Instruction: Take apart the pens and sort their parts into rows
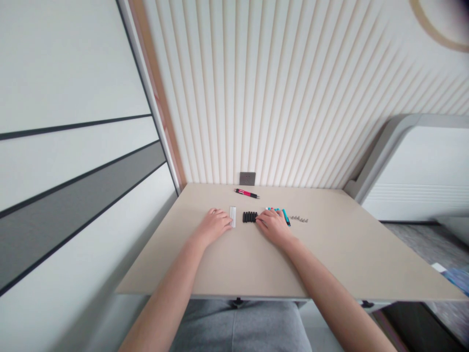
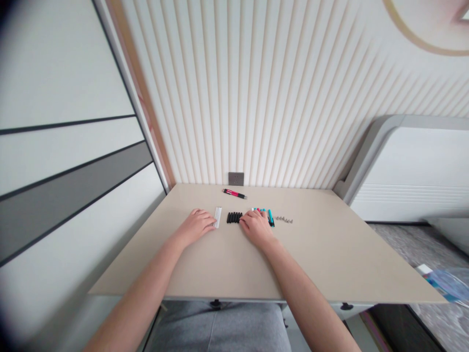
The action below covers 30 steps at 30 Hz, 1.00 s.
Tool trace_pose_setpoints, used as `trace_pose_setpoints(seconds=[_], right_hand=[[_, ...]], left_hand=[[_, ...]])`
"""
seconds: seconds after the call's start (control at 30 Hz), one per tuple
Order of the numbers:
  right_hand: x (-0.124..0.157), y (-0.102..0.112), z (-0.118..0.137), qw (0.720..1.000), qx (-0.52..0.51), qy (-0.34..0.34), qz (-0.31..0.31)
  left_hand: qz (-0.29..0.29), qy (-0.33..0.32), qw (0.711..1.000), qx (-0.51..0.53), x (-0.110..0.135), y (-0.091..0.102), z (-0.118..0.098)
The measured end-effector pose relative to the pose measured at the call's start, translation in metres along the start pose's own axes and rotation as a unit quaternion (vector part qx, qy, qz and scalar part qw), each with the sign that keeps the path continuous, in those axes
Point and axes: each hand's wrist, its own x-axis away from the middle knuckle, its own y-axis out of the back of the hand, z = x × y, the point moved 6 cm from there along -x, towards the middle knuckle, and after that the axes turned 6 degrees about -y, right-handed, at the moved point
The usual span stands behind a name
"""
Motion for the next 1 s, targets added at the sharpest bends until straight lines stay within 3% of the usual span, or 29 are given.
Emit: trace_pose_setpoints(seconds=[0.17, 0.5, 0.67, 0.87, 1.0], right_hand=[[-0.001, -0.001, 0.0, 1.0, 0.003, 0.0, -0.001], [-0.005, -0.003, -0.002, 1.0, 0.009, -0.009, -0.001], [-0.035, -0.006, -0.019, 0.997, 0.045, -0.056, -0.007], [-0.082, -0.024, -0.042, 0.99, 0.073, -0.111, 0.042], [-0.097, -0.038, -0.049, 0.985, 0.08, -0.14, 0.063]], left_hand=[[-0.021, -0.025, 0.999, 0.0, -0.003, -0.001, -0.009], [0.011, -0.014, 0.999, 0.027, -0.009, -0.019, -0.008], [0.003, -0.01, 0.998, 0.067, -0.01, -0.023, -0.006], [-0.009, -0.022, 0.997, 0.076, -0.009, -0.027, -0.005], [-0.005, -0.015, 0.996, 0.09, -0.009, -0.025, -0.005]])
